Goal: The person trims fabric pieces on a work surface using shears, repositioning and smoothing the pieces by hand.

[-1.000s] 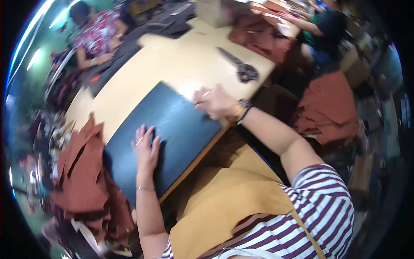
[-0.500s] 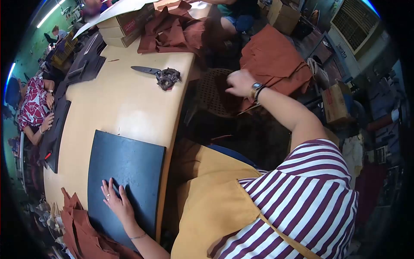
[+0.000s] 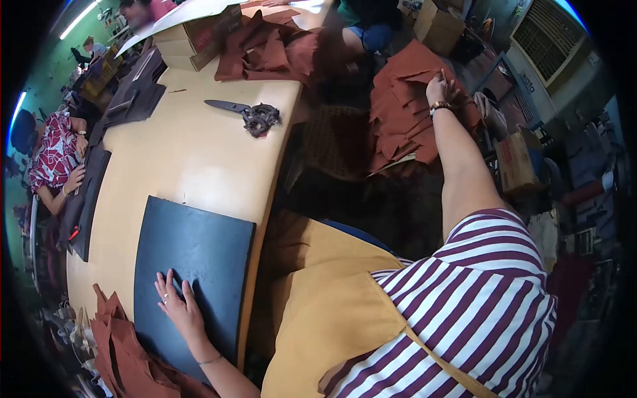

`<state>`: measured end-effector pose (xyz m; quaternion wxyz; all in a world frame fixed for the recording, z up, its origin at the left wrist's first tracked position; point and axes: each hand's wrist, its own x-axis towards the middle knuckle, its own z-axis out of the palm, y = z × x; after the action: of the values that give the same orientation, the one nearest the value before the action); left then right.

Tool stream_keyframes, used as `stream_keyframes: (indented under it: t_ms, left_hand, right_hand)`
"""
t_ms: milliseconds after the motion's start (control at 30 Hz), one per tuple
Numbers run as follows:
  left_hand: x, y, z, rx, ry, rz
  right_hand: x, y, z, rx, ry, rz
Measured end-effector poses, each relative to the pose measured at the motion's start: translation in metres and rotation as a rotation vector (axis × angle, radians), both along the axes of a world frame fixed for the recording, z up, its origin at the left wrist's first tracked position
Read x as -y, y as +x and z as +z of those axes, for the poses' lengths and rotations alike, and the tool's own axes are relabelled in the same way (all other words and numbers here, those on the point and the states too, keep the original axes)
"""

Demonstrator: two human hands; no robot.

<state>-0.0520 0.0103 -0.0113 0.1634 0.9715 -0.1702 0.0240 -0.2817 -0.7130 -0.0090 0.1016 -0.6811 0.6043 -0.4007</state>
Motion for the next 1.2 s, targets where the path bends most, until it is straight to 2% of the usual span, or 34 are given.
stream_keyframes:
  t_ms: [33,100,133,167,200,267,333,433,467,500,567,600,667,767,800,867,900,933,1033,1167,1200]
  left_hand:
    - [0.000,-0.001,0.000,-0.005,-0.004,0.002]
    - [0.002,-0.002,0.003,-0.014,-0.014,0.013]
    - [0.001,-0.002,0.001,-0.002,-0.029,0.010]
    - [0.001,-0.002,0.001,-0.001,-0.028,0.006]
    - [0.002,-0.003,0.002,0.000,-0.028,0.004]
    - [0.002,-0.002,0.002,0.007,-0.040,0.005]
    - [0.002,0.000,0.002,0.009,-0.087,0.001]
    - [-0.003,0.004,-0.002,-0.006,-0.287,0.000]
    - [-0.003,0.002,-0.001,0.021,-0.434,0.007]
    - [-0.002,0.001,0.000,0.061,-0.582,0.013]
    - [-0.007,0.003,-0.002,0.248,-0.678,0.052]
    - [-0.012,0.005,-0.004,0.300,-0.747,0.078]
    - [-0.018,0.009,-0.006,0.402,-0.885,0.098]
    - [-0.025,0.009,0.000,0.533,-0.815,0.139]
    - [-0.028,0.005,0.004,0.553,-0.681,0.168]
    - [-0.027,0.003,0.008,0.592,-0.681,0.183]
    - [-0.026,0.003,0.010,0.610,-0.682,0.186]
    - [-0.030,0.003,0.013,0.615,-0.674,0.123]
    - [-0.039,0.003,0.020,0.278,-0.209,0.088]
    - [-0.047,0.016,-0.002,-0.048,-0.158,0.226]
    - [-0.046,0.011,0.003,-0.021,-0.073,0.217]
  right_hand:
    - [-0.004,0.019,0.003,0.233,-0.022,-0.025]
    - [0.063,0.050,-0.019,0.603,0.089,-0.128]
    - [0.025,0.082,0.005,0.727,-0.131,-0.093]
    - [-0.021,0.118,0.033,0.791,-0.406,-0.004]
    - [-0.053,0.147,0.053,0.821,-0.564,0.116]
    - [-0.130,0.201,0.084,0.821,-0.661,0.473]
    - [-0.220,0.236,0.097,0.746,-0.404,0.962]
    - [-0.342,0.248,0.095,0.321,0.259,1.627]
    - [-0.376,0.244,0.092,0.213,0.493,1.795]
    - [-0.407,0.239,0.090,0.276,0.758,1.953]
    - [-0.450,0.229,0.081,0.833,1.577,2.185]
    - [-0.465,0.223,0.080,0.829,1.642,2.236]
    - [-0.476,0.210,0.080,0.831,1.757,2.311]
    - [-0.459,0.205,0.042,0.711,1.526,2.235]
    - [-0.450,0.200,0.042,0.554,1.085,2.302]
    - [-0.428,0.193,0.031,0.563,1.072,2.137]
    - [-0.417,0.191,0.021,0.702,1.472,1.897]
    - [-0.410,0.188,0.018,0.741,1.418,1.839]
    - [-0.379,0.176,0.015,0.777,1.483,1.779]
    - [-0.347,0.169,0.003,0.760,1.303,1.780]
    - [-0.347,0.168,0.010,0.715,1.230,1.790]
